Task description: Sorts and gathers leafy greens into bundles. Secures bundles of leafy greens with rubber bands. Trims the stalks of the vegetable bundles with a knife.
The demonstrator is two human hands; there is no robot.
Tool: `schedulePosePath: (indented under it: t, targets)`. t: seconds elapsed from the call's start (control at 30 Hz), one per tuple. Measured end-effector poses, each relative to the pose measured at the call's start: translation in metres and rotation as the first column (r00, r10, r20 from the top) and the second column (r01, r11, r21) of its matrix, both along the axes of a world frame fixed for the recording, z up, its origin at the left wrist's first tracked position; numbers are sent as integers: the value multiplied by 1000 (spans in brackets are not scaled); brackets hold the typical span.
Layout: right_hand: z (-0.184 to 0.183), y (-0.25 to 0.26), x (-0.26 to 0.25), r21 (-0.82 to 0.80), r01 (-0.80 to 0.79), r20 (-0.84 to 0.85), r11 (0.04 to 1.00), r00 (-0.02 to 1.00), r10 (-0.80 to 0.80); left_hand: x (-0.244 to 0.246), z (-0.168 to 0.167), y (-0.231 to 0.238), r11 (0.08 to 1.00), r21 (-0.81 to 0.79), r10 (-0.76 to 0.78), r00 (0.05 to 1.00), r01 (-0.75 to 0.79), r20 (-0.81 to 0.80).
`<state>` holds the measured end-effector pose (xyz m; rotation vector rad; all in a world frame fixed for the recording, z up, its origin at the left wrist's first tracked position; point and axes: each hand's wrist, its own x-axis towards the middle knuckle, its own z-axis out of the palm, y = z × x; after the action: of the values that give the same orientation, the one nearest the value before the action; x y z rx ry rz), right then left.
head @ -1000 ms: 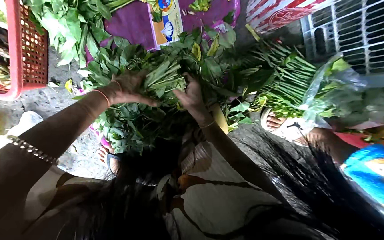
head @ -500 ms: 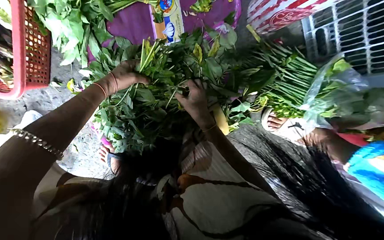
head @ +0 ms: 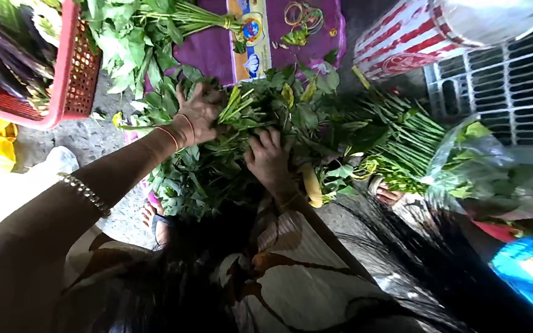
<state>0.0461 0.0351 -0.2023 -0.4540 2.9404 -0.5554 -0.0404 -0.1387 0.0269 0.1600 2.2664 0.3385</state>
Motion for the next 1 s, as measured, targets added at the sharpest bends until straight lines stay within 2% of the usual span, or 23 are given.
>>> schedulePosePath:
  t: [0.1,0.13,0.17,0.2,0.23,0.33,0.47,0.53,0.63,0.73,0.8,0.83,0.9,1.0]
  targets:
    - [7,-9,-1,-4,90,-169,996,981,-89,11,-54,-25,977,58,-188,957,205,-221]
    - [8,-14,-4,-37,109,-231,993,966,-114,19,-82,-35,955,95,-229,900,283,-372]
    - [6,-16,-7,-97,96,-260,991,958,-118,29,-125,-44,917,134,-232,777,375,-585]
    - [5,-18,-8,-159,61,-263,985,960,-102,38,-150,-49,882,159,-218,683,444,-697]
    - [2,-19,-9,-197,4,-267,980,962,-57,49,-159,-50,847,187,-216,644,498,-734]
    - [0,-17,-15,-113,-193,-79,975,980,184,79,-159,-53,728,306,-241,647,614,-723]
    - [-30,-8,-18,-45,-154,67,987,985,157,93,-152,-64,592,368,-311,624,717,-716]
    - [-26,-8,-16,-39,-127,53,991,990,129,94,-143,-73,599,332,-321,599,728,-733]
    - [-4,-25,-6,-12,-75,-71,997,995,74,94,-137,-84,685,331,-288,658,649,-695]
    - [31,-36,4,-178,-221,-72,959,975,212,86,-139,-83,745,397,-223,761,536,-609]
    - [20,-40,1,-269,-275,-107,923,961,255,82,-136,-79,748,395,-243,774,533,-584]
    - [6,-40,-3,-236,-255,-106,938,966,236,84,-134,-79,736,378,-268,754,561,-599]
    - [-3,-30,-10,-115,-192,1,975,981,194,94,-134,-85,707,347,-286,698,616,-656]
    - [0,-24,-19,-85,-107,-60,991,993,102,107,-136,-96,727,378,-206,708,573,-676]
